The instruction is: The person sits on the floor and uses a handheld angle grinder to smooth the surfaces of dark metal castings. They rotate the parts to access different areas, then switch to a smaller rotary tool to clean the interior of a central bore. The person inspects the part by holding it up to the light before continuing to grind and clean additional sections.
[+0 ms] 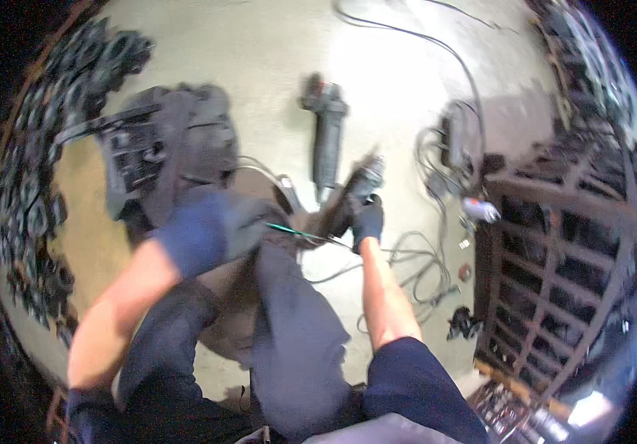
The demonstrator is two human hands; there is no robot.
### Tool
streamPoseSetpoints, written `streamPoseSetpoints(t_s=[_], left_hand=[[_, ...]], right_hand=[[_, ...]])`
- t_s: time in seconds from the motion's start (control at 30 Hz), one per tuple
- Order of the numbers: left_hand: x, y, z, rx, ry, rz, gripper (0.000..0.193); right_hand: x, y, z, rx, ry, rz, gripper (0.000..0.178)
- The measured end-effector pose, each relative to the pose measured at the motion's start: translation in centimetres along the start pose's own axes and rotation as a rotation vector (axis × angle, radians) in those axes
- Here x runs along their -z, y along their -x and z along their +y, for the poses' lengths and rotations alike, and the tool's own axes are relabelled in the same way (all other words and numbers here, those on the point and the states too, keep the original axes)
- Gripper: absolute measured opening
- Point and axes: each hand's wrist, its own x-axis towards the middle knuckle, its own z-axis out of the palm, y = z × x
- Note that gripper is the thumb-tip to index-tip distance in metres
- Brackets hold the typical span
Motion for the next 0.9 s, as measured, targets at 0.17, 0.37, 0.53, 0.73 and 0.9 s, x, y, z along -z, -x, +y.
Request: streamPoseSetpoints(t_s=[0.17,0.37,0.53,0.73,0.9], left_hand=[[-3.9,-8.2,2.5,0.378,0.395,-0.193,0.032],[-16.1,-6.0,4.7,0.741,0.826,0.387,0.054],[-14.2,-7.5,6.9,0.433,1.245,0.194,0.052],[-11.4,-6.3,7.3,0.194,1.450,0.650,0.040],[-11.0,-4.2,7.6,0.093,2.041,0.816,0.037]], right_hand=[[-2.7,-5.9,1.8,-0.088,-0.274,-0.309,0.048],[4.8,0.6,-3.8,0.081,-0.520,-0.426,0.041],[12.7,4.7,-15.5,0.347,-0.421,-0.693,0.054],[12.0,4.9,-26.6,0.556,0.062,-1.104,0.058],[10.0,8.6,-31.0,0.797,0.057,-1.199,0.042]])
